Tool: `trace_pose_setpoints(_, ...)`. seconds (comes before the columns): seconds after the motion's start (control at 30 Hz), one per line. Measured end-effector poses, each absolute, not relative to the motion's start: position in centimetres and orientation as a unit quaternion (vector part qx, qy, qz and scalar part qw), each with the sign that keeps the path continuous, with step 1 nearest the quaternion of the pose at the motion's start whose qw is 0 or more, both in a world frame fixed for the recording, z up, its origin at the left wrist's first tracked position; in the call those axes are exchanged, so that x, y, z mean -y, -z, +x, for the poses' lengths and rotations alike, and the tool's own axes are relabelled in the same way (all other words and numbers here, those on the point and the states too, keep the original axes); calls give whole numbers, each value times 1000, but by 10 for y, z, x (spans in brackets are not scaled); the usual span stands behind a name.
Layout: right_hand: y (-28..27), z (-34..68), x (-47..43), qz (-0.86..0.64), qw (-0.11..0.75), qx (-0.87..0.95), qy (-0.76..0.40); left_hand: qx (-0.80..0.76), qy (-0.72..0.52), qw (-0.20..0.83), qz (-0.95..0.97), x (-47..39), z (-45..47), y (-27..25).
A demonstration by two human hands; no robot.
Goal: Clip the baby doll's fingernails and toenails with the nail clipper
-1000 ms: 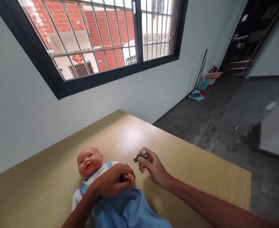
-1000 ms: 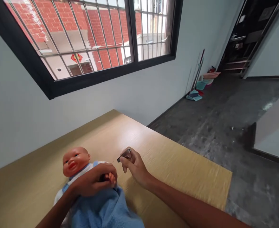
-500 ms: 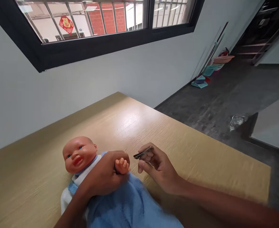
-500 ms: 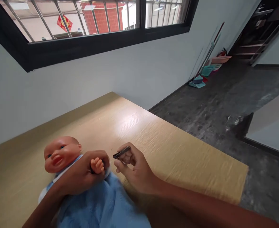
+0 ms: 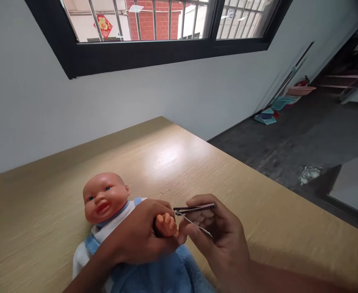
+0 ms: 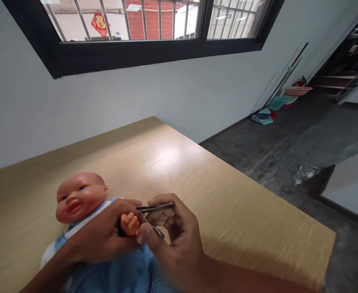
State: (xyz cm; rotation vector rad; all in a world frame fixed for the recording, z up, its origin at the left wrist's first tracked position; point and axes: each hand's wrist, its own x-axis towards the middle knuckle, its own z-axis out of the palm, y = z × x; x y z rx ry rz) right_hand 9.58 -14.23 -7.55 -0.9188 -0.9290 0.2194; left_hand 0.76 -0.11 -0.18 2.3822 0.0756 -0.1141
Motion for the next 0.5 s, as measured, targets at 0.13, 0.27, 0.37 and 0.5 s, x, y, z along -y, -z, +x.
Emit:
trace_pose_setpoints(0.13, 79, 91, 144, -410, 797, 438, -66, -16, 34, 394, 918, -2, 4, 1)
trace_pose_setpoints(0.27, 90, 91, 149, -414, 788, 455, 26, -25, 48, 419, 906, -9, -1, 3)
trace_pose_setpoints(0.37, 95, 90, 147, -399, 775, 487, 51, -15, 59, 434, 899, -13, -3, 3)
trace_pose_setpoints(0.5, 98, 88, 140, -423, 778, 449, 120, -5, 70, 426, 902, -14, -3, 1)
